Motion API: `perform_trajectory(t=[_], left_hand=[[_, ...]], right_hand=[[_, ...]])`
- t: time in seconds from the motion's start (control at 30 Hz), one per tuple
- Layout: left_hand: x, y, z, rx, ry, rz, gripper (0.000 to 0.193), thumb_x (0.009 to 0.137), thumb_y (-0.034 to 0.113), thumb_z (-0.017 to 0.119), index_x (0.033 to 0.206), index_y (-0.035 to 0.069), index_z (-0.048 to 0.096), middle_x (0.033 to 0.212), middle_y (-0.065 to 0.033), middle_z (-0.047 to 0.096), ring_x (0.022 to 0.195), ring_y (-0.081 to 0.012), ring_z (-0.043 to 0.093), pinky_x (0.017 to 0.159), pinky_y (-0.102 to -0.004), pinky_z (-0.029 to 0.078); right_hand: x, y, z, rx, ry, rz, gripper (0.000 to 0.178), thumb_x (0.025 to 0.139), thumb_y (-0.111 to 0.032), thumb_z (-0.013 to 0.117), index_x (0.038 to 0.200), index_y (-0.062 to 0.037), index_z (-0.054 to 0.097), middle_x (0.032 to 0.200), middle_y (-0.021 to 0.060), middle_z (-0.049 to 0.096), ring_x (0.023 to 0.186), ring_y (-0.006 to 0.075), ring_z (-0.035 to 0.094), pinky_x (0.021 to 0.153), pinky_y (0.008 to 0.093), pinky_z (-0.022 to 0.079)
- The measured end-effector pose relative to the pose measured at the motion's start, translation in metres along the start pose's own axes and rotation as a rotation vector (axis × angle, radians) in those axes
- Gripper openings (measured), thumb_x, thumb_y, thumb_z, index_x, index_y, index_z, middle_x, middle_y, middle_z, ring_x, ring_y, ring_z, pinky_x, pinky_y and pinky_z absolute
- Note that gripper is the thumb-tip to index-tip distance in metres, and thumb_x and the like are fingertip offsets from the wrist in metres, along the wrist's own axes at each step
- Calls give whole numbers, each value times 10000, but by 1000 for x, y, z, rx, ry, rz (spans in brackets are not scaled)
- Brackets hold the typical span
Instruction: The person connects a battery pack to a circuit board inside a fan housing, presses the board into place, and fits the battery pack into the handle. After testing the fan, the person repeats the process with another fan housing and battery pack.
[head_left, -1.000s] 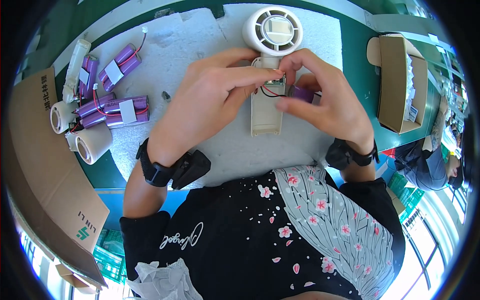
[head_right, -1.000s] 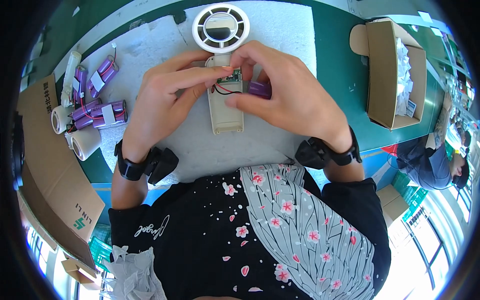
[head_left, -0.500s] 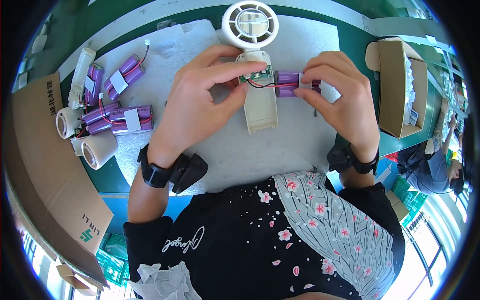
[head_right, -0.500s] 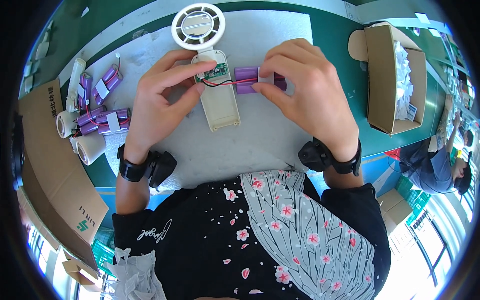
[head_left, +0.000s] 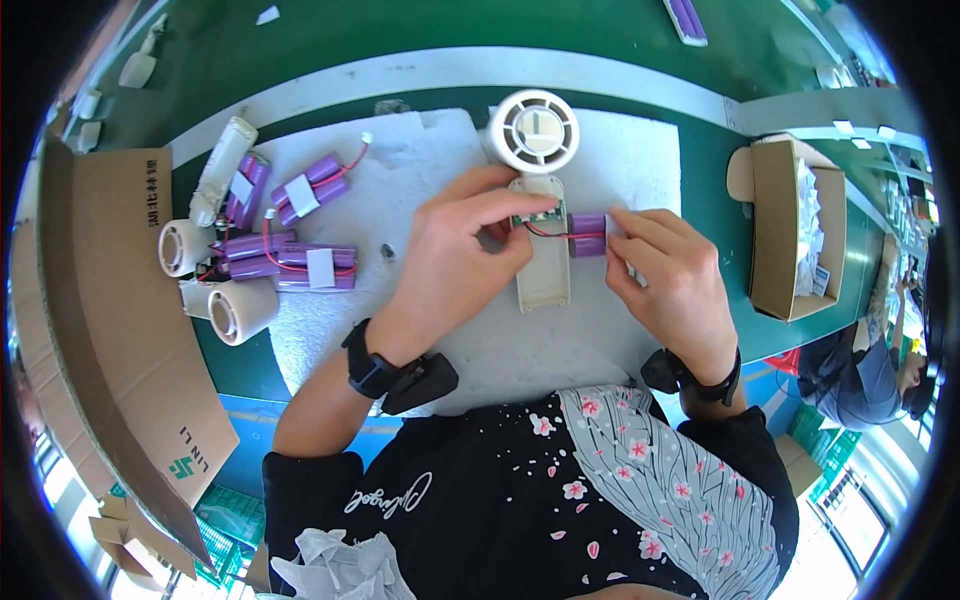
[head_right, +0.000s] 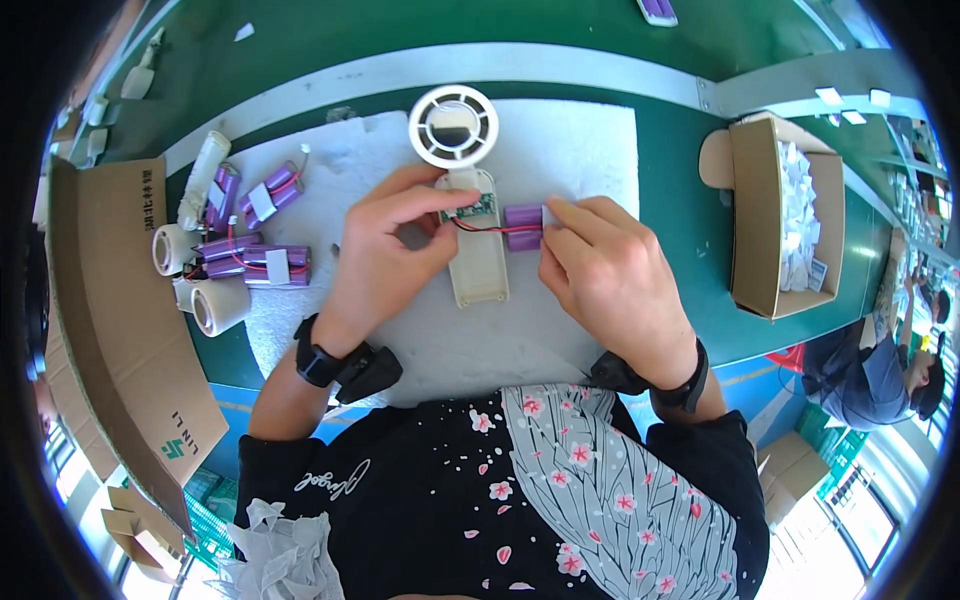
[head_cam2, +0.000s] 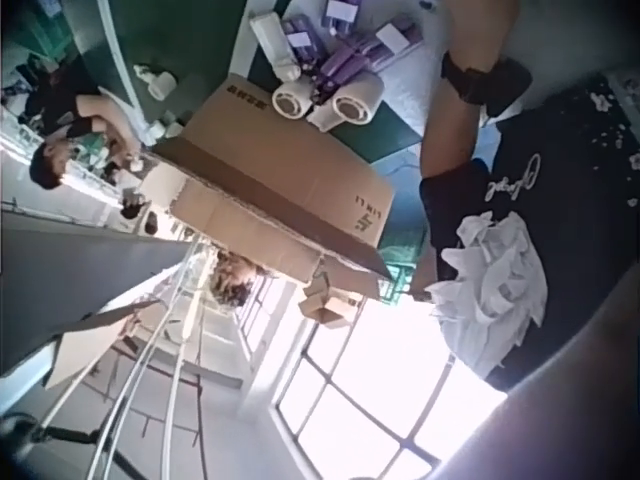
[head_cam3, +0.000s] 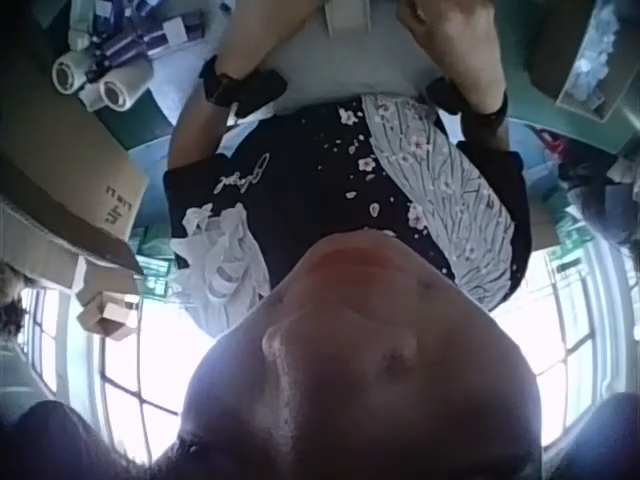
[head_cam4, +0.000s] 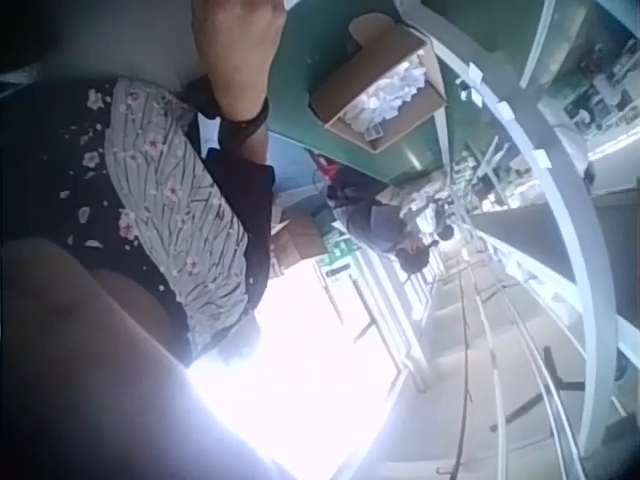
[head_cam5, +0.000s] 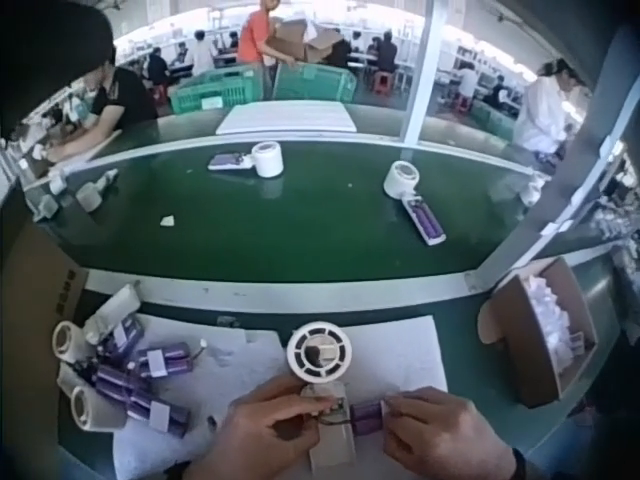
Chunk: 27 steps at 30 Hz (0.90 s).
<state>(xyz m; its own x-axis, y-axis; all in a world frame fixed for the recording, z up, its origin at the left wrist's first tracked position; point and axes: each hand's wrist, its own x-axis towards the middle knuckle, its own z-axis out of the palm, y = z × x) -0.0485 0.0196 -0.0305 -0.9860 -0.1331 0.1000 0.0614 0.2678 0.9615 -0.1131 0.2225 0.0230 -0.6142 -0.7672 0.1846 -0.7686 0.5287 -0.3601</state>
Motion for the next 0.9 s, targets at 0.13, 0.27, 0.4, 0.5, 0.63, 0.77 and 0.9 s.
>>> perform_trajectory(t=[0.13,0.27,0.4,0.5,0.63,0.77,0.9], left_hand=[[1,-1,4,28,22,51,321,733,-62,627,1009,74,717,1038,-120,645,709,-177,640,642,-273,525],[-2,-3,2,48,19,89,307,741,-67,624,1010,59,702,1057,-120,636,707,-166,627,635,-269,514],[-2,-3,-1,24,-36,74,320,752,-76,629,1038,54,689,1089,-115,627,728,-129,607,641,-243,499],[-2,-2,-2,-12,-74,60,325,755,-75,627,1049,54,679,1077,-109,626,708,-126,595,634,-240,492],[-2,-5,-2,5,-100,75,325,760,-72,623,1057,49,673,1058,-98,623,699,-122,587,626,-233,483],[0,-8,0,29,-96,81,316,756,-76,621,1049,34,667,1038,-92,621,702,-116,587,622,-230,477],[3,-7,6,58,-69,94,307,758,-88,611,1043,15,659,1033,-92,624,712,-106,587,614,-225,471]], right_hand=[[-1,3,0,-23,10,16,126,688,32,724,806,33,680,950,141,708,816,277,674,712,330,551],[2,5,-5,45,0,24,111,698,29,723,802,33,683,944,147,710,799,286,674,710,341,549],[0,2,-4,73,-22,29,93,712,26,718,798,33,684,949,153,711,807,286,673,714,349,547],[-3,1,-3,61,-17,23,67,732,7,707,786,33,677,956,153,709,802,285,667,716,360,544],[-3,3,-2,-2,-50,-27,60,739,-14,692,768,29,662,965,150,706,792,291,661,711,365,544],[-3,6,2,-4,-10,-81,93,729,-21,684,780,24,620,969,148,682,782,296,643,710,371,538],[-4,9,6,-67,-25,-69,145,719,-8,673,824,21,578,949,152,634,773,304,618,711,378,525]])
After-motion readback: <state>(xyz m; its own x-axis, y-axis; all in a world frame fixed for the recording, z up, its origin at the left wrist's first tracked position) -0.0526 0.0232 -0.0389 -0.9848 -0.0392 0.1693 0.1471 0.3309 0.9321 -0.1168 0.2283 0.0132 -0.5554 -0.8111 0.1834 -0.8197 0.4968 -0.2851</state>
